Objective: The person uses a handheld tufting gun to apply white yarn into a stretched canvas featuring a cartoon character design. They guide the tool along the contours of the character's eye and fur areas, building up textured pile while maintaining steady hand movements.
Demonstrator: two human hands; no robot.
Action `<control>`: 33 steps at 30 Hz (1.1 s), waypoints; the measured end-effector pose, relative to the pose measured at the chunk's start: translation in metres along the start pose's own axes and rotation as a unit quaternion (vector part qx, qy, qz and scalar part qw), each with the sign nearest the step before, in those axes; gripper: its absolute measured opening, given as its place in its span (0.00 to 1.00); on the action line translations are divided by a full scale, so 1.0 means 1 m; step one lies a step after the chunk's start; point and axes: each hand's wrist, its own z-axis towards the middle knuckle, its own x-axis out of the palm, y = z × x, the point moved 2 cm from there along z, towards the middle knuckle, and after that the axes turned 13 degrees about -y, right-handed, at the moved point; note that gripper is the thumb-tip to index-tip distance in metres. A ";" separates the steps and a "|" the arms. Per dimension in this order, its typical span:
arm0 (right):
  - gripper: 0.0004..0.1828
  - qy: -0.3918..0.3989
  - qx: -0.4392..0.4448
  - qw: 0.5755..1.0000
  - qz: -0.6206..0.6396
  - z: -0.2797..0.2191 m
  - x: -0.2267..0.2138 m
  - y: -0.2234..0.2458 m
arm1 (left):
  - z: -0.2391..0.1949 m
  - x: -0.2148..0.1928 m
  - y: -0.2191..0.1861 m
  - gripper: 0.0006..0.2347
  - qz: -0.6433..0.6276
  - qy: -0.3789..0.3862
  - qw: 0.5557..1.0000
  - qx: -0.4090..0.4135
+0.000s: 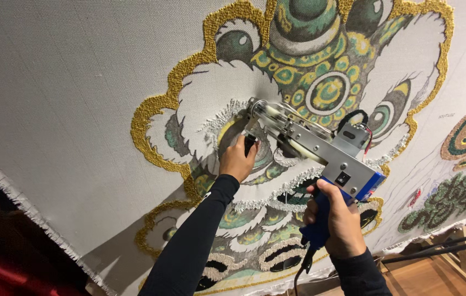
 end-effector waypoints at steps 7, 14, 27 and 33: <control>0.19 0.011 0.018 1.000 0.003 0.001 -0.009 0.008 | 0.003 0.022 0.005 0.22 -0.016 -0.012 1.000 0.009; 0.24 0.045 0.024 0.999 0.010 0.018 -0.044 0.007 | 0.016 0.075 -0.002 0.29 -0.300 0.277 0.897 -0.168; 0.29 0.072 0.014 0.997 0.034 0.009 -0.108 0.006 | -0.017 0.059 -0.042 0.13 -0.321 0.234 0.912 -0.101; 0.22 0.068 0.061 0.995 0.028 0.020 -0.109 -0.010 | -0.034 0.061 -0.030 0.15 -0.359 0.245 0.887 -0.155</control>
